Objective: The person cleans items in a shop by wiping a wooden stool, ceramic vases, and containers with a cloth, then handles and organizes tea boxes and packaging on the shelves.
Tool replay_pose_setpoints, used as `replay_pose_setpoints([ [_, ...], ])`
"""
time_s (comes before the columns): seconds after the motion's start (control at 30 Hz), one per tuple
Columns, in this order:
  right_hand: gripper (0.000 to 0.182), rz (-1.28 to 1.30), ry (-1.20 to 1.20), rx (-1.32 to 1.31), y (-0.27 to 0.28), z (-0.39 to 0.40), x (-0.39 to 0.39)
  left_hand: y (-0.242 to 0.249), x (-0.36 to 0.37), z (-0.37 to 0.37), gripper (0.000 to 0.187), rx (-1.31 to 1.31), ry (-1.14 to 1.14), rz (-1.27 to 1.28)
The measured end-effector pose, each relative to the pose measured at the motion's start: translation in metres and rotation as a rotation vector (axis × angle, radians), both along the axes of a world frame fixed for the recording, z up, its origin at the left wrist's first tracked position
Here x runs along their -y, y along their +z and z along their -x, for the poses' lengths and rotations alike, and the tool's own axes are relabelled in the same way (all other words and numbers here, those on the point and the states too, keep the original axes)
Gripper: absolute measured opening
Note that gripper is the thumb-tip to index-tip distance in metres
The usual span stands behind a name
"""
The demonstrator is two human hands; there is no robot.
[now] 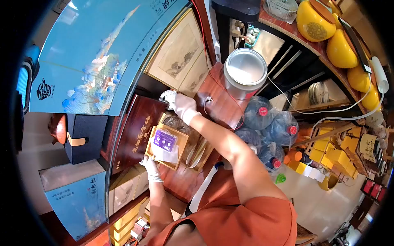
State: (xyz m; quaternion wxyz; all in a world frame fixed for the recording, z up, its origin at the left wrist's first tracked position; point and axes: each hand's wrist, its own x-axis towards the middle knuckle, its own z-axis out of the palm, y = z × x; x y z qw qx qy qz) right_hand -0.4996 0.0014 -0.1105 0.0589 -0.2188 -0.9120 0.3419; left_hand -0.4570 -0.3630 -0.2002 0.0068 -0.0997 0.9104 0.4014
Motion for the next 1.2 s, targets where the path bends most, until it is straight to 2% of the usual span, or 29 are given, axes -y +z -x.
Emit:
replay_pose_setpoints([
  [0.03,0.022,-0.021,-0.014,0.017,0.002,-0.017,0.000,-0.004,0.004,0.003,0.035,0.004,-0.027,0.013],
  [0.1,0.023,0.054,0.036,-0.196,-0.007,-0.055,-0.002,-0.013,0.011,0.008,0.031,0.010,-0.081,0.039],
  [0.13,0.021,0.121,0.078,-0.167,-0.016,-0.061,-0.003,-0.011,0.009,0.007,0.027,0.025,-0.050,0.020],
  [0.23,0.022,0.191,0.181,-0.320,-0.041,-0.061,-0.005,0.001,-0.008,0.005,0.019,0.041,0.097,-0.163],
  [0.3,0.024,0.189,0.099,-0.123,-0.049,-0.051,-0.007,0.020,-0.017,0.006,0.019,0.140,0.221,-0.483],
  [0.33,0.023,0.181,0.067,0.002,-0.052,-0.045,-0.011,0.011,-0.008,0.009,0.016,0.014,0.057,-0.106],
  [0.37,0.022,0.173,0.035,0.127,-0.056,-0.040,-0.014,0.002,0.002,0.010,0.016,0.080,0.069,-0.214],
  [0.4,0.025,0.158,0.004,0.195,-0.066,-0.039,-0.017,0.026,-0.012,0.007,0.016,0.146,0.080,-0.322],
  [0.43,0.024,0.178,0.007,0.160,-0.060,-0.043,-0.018,0.043,-0.023,0.005,0.017,0.213,0.094,-0.429],
  [0.5,0.024,0.211,0.015,0.090,-0.034,-0.051,-0.020,0.048,-0.025,0.005,0.016,0.233,0.111,-0.479],
  [0.57,0.027,0.314,0.140,-0.060,-0.021,-0.054,-0.014,0.048,-0.026,0.002,0.017,0.236,0.127,-0.503],
  [0.63,0.032,0.301,0.302,-0.112,-0.009,-0.045,-0.010,0.048,-0.028,0.000,0.019,0.217,0.134,-0.499],
  [0.67,0.036,0.295,0.383,-0.007,0.000,-0.042,-0.011,0.048,-0.030,0.001,0.020,0.204,0.135,-0.500],
  [0.77,0.037,0.353,0.518,-0.043,-0.011,-0.025,-0.011,0.043,-0.026,0.000,0.018,0.181,0.058,-0.379],
  [0.8,0.036,0.308,0.518,-0.092,-0.021,-0.021,-0.006,0.038,-0.022,0.000,0.016,0.190,0.100,-0.383],
  [0.87,0.034,0.261,0.552,-0.077,-0.023,-0.015,-0.006,-0.019,0.015,0.000,0.014,0.002,-0.128,-0.016],
  [0.9,0.033,0.229,0.576,-0.064,-0.021,-0.014,-0.007,-0.026,0.009,-0.001,0.015,-0.079,-0.045,-0.108],
  [0.93,0.033,0.253,0.556,-0.047,-0.017,-0.016,-0.007,-0.026,-0.001,-0.003,0.017,-0.167,0.031,-0.198],
  [0.97,0.033,0.414,0.544,-0.049,-0.015,-0.019,-0.010,-0.022,-0.003,-0.007,0.017,-0.194,-0.009,-0.042],
  [1.0,0.033,0.320,0.537,-0.193,-0.026,-0.019,-0.008,-0.010,-0.018,-0.012,0.017,-0.210,-0.033,0.100],
  [1.07,0.032,0.479,0.493,0.024,0.016,-0.026,-0.012,0.009,-0.041,-0.017,0.021,-0.239,-0.042,0.299],
  [1.1,0.032,0.225,0.606,-0.077,-0.010,-0.019,-0.015,0.016,-0.048,-0.016,0.015,-0.181,-0.006,0.406],
  [1.13,0.032,0.398,0.624,-0.050,-0.016,-0.016,-0.018,0.025,-0.052,-0.014,0.015,-0.084,0.028,0.322],
  [1.17,0.033,0.421,0.613,-0.094,-0.005,-0.020,-0.017,0.040,-0.062,-0.019,0.019,-0.107,0.026,0.209],
  [1.2,0.034,0.497,0.578,-0.023,-0.009,-0.019,-0.019,0.056,-0.073,-0.023,0.024,-0.128,0.024,0.096],
])
